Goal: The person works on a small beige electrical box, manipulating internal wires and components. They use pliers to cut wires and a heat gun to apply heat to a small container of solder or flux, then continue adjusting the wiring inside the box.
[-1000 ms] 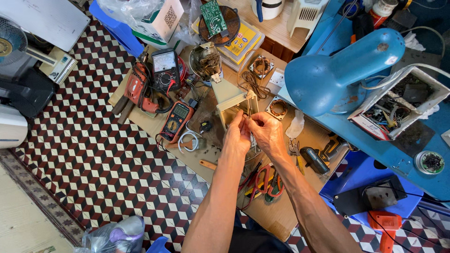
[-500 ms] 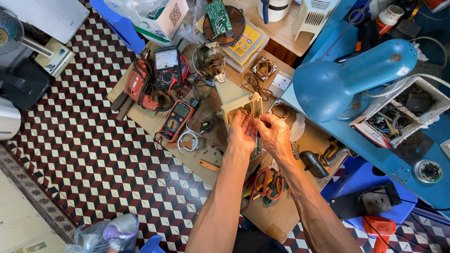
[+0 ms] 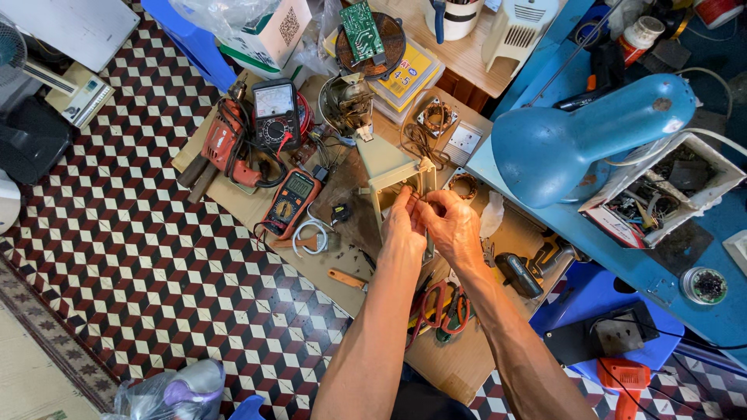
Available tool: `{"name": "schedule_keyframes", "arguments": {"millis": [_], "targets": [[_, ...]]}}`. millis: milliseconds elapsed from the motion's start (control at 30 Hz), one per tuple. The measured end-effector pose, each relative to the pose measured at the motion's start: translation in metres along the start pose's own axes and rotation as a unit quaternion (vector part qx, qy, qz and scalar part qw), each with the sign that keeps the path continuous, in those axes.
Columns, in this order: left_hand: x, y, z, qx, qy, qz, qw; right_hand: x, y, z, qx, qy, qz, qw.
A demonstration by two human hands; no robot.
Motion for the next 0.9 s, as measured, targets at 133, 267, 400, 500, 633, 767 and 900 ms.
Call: {"name": "schedule_keyframes", "arguments": {"millis": [133, 267, 400, 500, 633, 767, 900], "targets": [[-0.005, 0.000, 0.000, 0.009, -0.011, 0.015, 1.000, -0.004, -0.011, -0.003, 0.057, 0.003, 0.037, 0.998], [-0.004, 0.002, -0.003, 0.000, -0.038, 0.053, 0.998, -0.006, -0.023, -0.002, -0.006, -0.017, -0.031, 0.999], [0.001, 0.001, -0.003, 0.000, -0.038, 0.064, 0.997, -0.006, -0.036, 0.000, -0.102, -0.025, -0.116, 0.988], [0.002, 0.001, -0.003, 0.003, -0.050, 0.068, 0.996, -0.008, -0.041, -0.002, -0.135, -0.029, -0.181, 0.974], [0.001, -0.002, -0.004, 0.033, -0.090, 0.072, 0.993, -0.014, -0.038, -0.006, -0.171, -0.022, -0.206, 0.963], [0.005, -0.004, -0.003, 0.040, -0.130, 0.068, 0.988, -0.015, -0.027, -0.011, -0.130, -0.002, -0.177, 0.976], [0.018, -0.003, -0.004, 0.052, -0.128, 0.065, 0.988, -0.013, -0.021, -0.017, -0.075, 0.021, -0.147, 0.986]]}}
Point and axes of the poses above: each hand's wrist, its own x-axis away from the middle knuckle, its own z-axis out of the back of the hand, y = z × x, the point moved 2 cm from there along -x, towards the middle knuckle, and after that the axes turned 6 degrees about z, right-handed, at the moved point
